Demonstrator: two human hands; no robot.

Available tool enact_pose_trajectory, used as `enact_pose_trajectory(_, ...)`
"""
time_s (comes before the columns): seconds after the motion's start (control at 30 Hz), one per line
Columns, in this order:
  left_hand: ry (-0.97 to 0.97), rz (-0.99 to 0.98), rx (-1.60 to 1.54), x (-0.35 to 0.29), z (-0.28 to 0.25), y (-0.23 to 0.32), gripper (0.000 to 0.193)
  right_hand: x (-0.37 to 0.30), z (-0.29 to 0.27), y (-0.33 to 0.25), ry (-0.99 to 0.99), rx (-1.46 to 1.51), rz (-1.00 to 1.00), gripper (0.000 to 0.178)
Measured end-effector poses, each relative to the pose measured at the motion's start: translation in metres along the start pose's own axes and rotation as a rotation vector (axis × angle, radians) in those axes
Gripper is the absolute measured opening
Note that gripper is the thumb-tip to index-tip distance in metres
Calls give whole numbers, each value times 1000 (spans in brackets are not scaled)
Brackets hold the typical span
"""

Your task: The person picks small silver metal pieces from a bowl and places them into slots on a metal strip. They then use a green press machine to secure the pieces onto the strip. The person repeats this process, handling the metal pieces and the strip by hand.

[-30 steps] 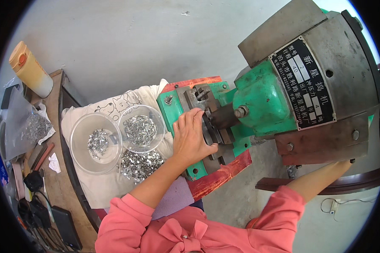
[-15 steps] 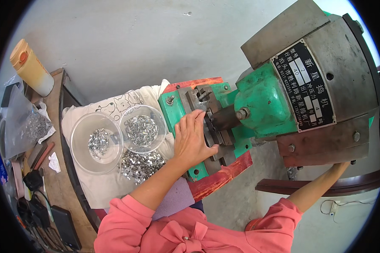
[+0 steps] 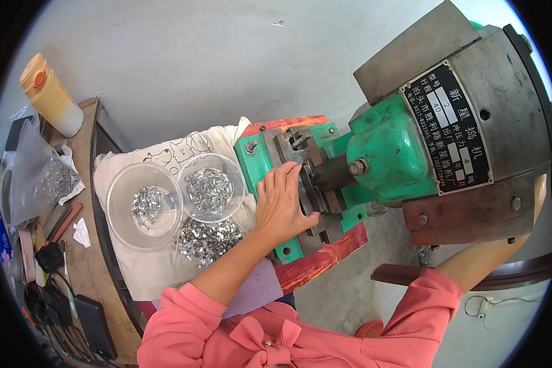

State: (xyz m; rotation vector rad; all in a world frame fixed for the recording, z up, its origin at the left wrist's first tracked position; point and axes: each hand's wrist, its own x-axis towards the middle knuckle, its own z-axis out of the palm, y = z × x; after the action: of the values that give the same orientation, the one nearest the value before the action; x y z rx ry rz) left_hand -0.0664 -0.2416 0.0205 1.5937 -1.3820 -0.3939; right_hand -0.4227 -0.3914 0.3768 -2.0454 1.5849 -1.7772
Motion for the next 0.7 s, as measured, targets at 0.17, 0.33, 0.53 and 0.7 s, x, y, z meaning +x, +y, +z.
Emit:
enact_pose_trajectory(0.17,6,-6,17,-1,-4,-1,99,-61,-2,87,98,64,40,59)
enact_pose_trajectory(0.33,-11,-24,23,5,-1,9,97,-80,-16,113,138,109,58,58)
enact_pose_trajectory(0.53,-2,-29,41,8,-1,7,96,-51,-18,66,60,113,22,58)
enact_pose_trajectory(0.7,36,37,9,-6,-2,8,95,-20,-7,-1,-20,102,57,58)
